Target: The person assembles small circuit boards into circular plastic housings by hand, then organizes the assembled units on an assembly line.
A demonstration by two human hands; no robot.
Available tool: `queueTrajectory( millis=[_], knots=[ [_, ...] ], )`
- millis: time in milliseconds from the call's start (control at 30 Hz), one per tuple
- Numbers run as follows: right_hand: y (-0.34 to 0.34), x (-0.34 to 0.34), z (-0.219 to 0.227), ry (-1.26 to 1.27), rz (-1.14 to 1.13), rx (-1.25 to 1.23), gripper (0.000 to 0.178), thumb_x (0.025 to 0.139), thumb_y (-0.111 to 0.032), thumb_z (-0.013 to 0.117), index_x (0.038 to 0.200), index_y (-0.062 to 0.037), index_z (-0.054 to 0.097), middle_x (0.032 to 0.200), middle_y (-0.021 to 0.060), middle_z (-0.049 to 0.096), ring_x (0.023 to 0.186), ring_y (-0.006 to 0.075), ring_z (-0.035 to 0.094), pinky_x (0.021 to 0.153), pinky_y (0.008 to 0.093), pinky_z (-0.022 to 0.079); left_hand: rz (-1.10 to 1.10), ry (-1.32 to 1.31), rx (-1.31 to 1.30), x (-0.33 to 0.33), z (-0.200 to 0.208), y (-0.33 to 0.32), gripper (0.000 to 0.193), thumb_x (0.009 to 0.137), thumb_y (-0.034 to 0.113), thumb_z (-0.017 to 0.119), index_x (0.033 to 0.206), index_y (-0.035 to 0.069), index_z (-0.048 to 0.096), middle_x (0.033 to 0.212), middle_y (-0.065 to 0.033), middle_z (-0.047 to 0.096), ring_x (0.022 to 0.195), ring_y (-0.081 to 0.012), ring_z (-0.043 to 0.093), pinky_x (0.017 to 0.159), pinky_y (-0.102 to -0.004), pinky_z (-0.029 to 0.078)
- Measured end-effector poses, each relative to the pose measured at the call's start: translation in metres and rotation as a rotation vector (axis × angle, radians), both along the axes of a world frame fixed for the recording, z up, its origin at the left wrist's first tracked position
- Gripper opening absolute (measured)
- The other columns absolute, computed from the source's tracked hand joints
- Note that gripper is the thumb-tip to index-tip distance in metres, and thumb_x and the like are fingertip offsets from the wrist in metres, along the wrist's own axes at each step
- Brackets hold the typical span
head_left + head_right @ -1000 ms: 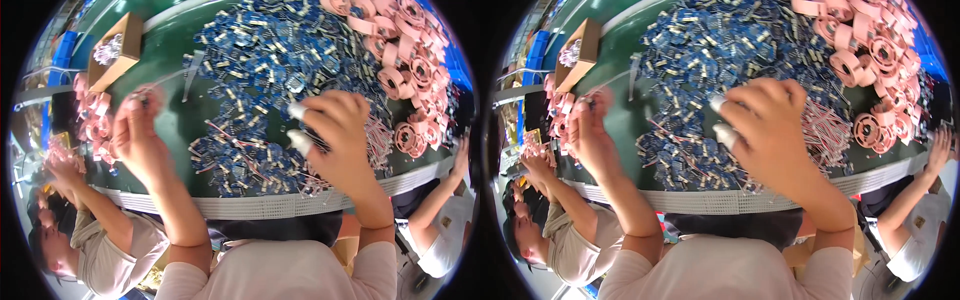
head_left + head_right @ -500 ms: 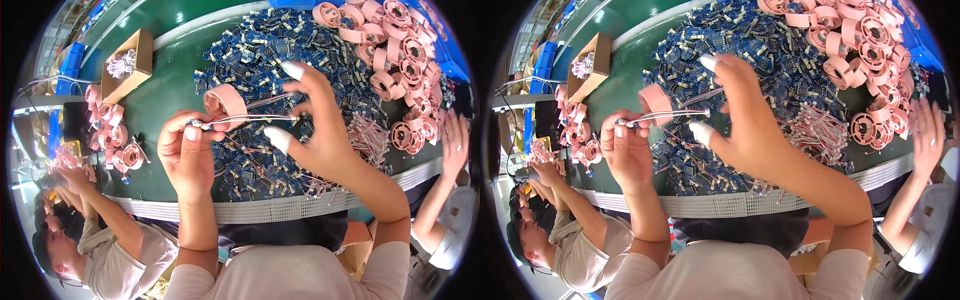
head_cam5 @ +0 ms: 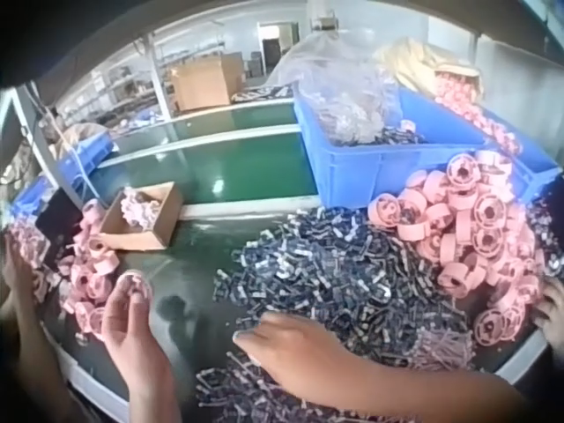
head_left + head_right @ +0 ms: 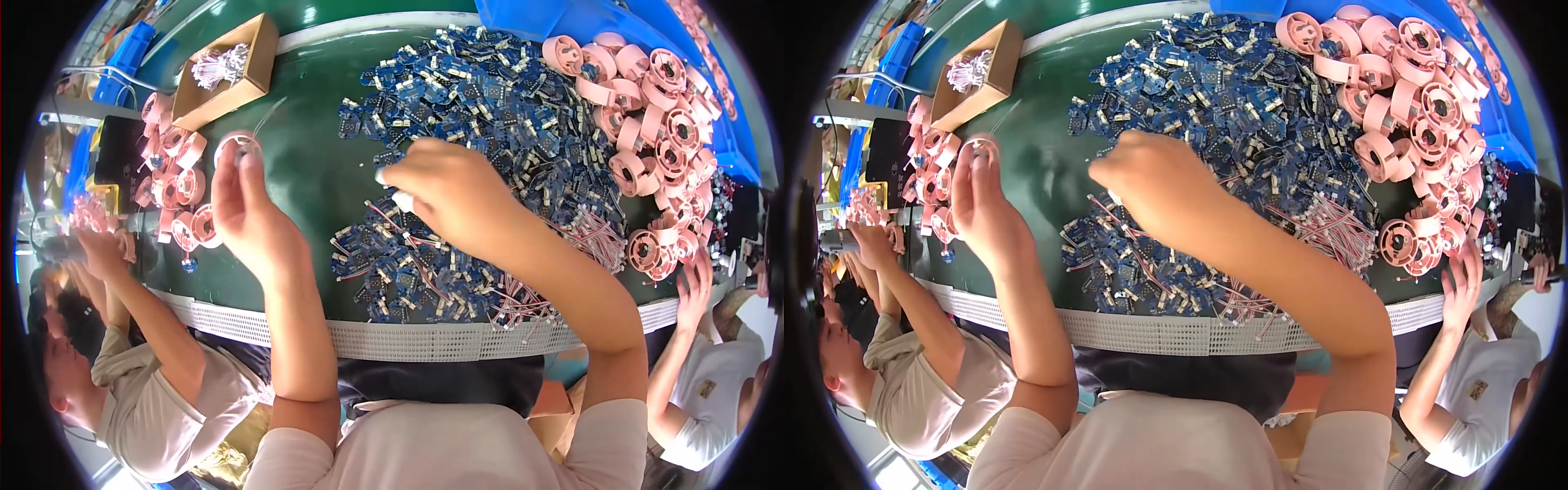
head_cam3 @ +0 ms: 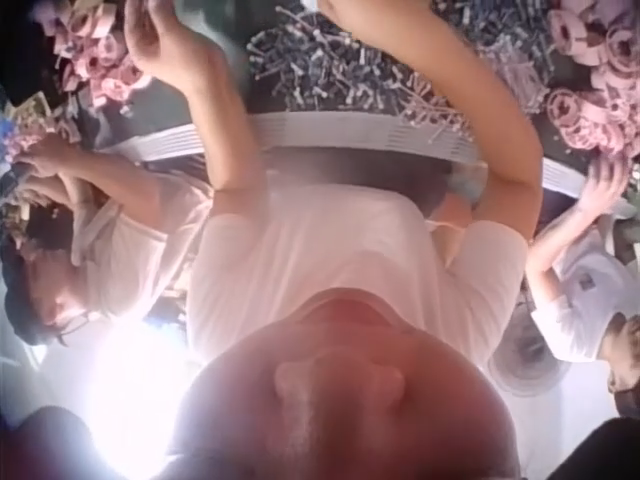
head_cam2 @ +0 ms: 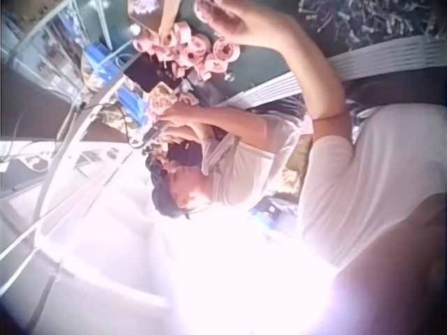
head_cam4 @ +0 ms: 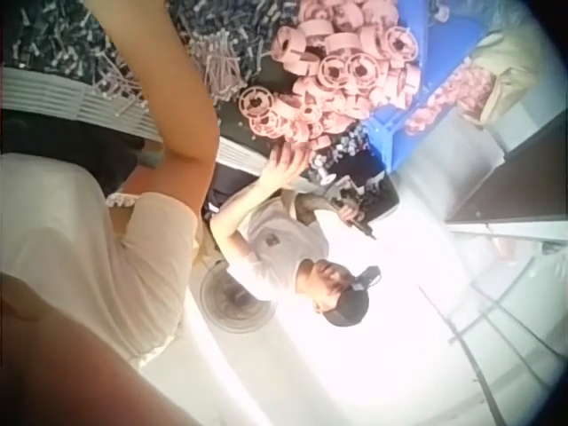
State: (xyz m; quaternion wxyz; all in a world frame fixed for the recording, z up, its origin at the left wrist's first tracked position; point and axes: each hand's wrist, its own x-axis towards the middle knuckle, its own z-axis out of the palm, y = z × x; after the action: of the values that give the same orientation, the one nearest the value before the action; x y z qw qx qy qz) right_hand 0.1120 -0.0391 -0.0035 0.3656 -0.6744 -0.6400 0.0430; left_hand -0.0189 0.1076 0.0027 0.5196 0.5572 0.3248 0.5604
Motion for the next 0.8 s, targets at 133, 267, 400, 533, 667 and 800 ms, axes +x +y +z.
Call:
queueTrajectory(
  millis=[133,267,400,533,667,800],
  knots=[
    [0.011,-0.005,0.001,-0.107,0.033,-0.074,0.016,0.066,-0.003,0.059,0.082,-0.0022,0.059,0.072,0.0096,0.057,0.075,0.0279,0.056,0.065,0.0383,0.047,0.222,0.556,0.782,0.009,0.006,-0.021,0.045,0.078,0.000,0.061,0.122,0.001,0.049,0.105,-0.0144,0.058,0.102,-0.0307,0.052,0.095,-0.0373,0.036],
    [-0.008,0.009,-0.005,-0.007,0.003,-0.040,0.033,0.064,0.005,0.059,0.096,0.0005,0.059,0.079,0.0134,0.057,0.079,0.0321,0.055,0.069,0.0394,0.047,-0.324,0.685,0.712,0.014,-0.008,-0.032,0.032,0.072,-0.004,0.063,0.103,0.003,0.063,0.103,-0.0127,0.059,0.098,-0.0303,0.053,0.089,-0.0366,0.041],
    [-0.046,0.019,0.012,0.274,-0.127,0.029,0.030,0.070,0.005,0.061,0.100,0.0004,0.059,0.082,0.0091,0.056,0.081,0.0203,0.057,0.074,0.0290,0.046,-0.484,0.790,0.690,0.018,-0.011,-0.041,0.031,0.069,-0.003,0.065,0.100,0.002,0.064,0.099,-0.0128,0.061,0.095,-0.0317,0.054,0.084,-0.0372,0.044],
    [-0.079,0.023,0.019,0.889,-0.146,0.153,0.016,0.081,0.005,0.051,0.097,0.0020,0.055,0.092,0.0053,0.054,0.081,0.0132,0.057,0.070,0.0247,0.047,-0.458,0.831,0.556,0.017,-0.010,-0.044,0.031,0.068,0.000,0.069,0.098,0.001,0.064,0.091,-0.0132,0.062,0.079,-0.0303,0.057,0.069,-0.0350,0.048],
    [-0.092,0.016,0.018,1.174,-0.210,0.135,0.013,0.084,0.002,0.051,0.097,0.0007,0.053,0.089,0.0037,0.057,0.079,0.0073,0.055,0.069,0.0211,0.045,-0.549,0.445,0.112,0.016,-0.007,-0.054,0.026,0.078,-0.005,0.063,0.104,-0.001,0.061,0.088,-0.0078,0.063,0.078,-0.0134,0.061,0.069,-0.0246,0.053],
    [-0.095,0.008,0.016,1.137,-0.228,0.122,0.016,0.082,0.003,0.055,0.098,0.0016,0.055,0.090,0.0031,0.059,0.081,0.0053,0.056,0.070,0.0192,0.046,-0.860,0.085,-0.231,0.012,-0.004,-0.069,0.023,0.083,-0.011,0.054,0.104,-0.004,0.059,0.090,-0.0114,0.064,0.083,-0.0180,0.065,0.074,-0.0273,0.053]
  ],
)
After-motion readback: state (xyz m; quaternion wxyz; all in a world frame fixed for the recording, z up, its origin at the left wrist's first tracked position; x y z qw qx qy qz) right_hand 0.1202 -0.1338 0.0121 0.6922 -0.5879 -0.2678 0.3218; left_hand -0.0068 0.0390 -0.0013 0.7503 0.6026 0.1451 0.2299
